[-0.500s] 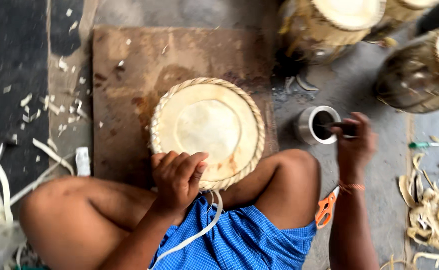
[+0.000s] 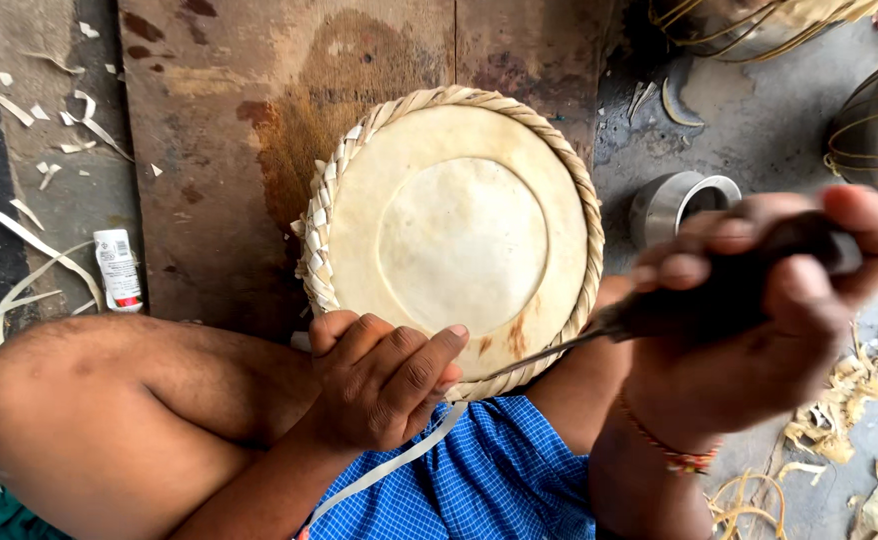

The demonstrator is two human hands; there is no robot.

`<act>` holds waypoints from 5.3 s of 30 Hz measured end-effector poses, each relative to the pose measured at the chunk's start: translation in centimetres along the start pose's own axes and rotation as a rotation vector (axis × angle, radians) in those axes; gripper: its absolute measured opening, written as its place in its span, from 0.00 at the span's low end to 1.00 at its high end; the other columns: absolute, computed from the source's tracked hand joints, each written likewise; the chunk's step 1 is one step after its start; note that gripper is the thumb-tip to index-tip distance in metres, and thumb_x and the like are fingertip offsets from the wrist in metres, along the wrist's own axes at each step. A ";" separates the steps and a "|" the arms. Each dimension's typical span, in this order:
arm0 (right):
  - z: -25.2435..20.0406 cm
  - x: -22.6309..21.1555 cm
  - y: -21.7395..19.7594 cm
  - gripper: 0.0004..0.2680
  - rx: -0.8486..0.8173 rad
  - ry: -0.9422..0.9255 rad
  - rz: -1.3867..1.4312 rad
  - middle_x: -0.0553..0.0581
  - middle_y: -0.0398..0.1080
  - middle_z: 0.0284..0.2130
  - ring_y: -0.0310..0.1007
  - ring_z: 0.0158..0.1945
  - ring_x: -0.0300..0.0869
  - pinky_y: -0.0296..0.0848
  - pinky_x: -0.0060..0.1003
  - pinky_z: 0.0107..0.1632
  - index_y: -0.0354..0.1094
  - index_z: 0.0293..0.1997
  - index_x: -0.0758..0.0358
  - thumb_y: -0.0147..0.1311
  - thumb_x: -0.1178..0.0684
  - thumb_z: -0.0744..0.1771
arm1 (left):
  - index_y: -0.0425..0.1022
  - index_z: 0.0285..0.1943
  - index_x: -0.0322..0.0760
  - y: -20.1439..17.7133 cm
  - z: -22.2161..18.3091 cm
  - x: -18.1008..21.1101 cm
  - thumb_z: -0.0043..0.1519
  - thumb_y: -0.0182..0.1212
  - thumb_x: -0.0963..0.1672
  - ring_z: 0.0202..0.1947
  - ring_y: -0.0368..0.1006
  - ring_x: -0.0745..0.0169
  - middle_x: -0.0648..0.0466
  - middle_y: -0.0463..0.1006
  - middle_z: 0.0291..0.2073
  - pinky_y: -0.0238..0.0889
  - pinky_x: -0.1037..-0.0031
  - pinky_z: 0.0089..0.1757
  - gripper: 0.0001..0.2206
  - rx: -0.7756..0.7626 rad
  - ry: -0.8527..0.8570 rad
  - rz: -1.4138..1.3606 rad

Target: The person weaves long white leather strips through the braided rim of a tabla drum using a metal awl to secure and tighten the drum head.

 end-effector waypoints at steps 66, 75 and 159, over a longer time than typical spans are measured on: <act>-21.1 12.5 2.6 0.03 -0.381 1.238 0.470 0.51 0.72 0.28 0.68 0.23 0.32 0.66 0.24 0.25 0.67 0.44 0.61 0.54 0.54 0.72 | 0.77 0.32 0.28 2.3 -8.6 -1.7 0.61 0.69 0.44 0.21 0.66 0.74 0.57 0.76 0.22 0.62 0.77 0.26 0.11 -0.051 -0.980 -0.995; -21.3 13.5 1.7 0.03 -0.271 1.285 0.306 0.51 0.75 0.31 0.75 0.30 0.37 0.73 0.29 0.30 0.67 0.44 0.62 0.52 0.56 0.68 | 0.76 0.30 0.30 1.3 -7.6 -0.4 0.60 0.67 0.44 0.20 0.74 0.75 0.54 0.80 0.21 0.69 0.76 0.26 0.11 -0.114 -0.825 -0.535; -1.8 9.8 10.9 0.06 -0.406 0.386 0.244 0.52 0.61 0.28 0.61 0.26 0.36 0.61 0.32 0.26 0.63 0.53 0.58 0.52 0.54 0.72 | 0.66 0.35 0.36 1.2 -9.3 -1.6 0.58 0.64 0.35 0.34 0.80 0.69 0.52 0.78 0.29 0.78 0.75 0.37 0.10 0.058 -0.671 -0.860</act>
Point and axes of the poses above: each hand's wrist, its own z-axis towards the middle knuckle, its own y-axis out of the palm, x = y × z, the point moved 4 cm from there along z, towards the middle knuckle
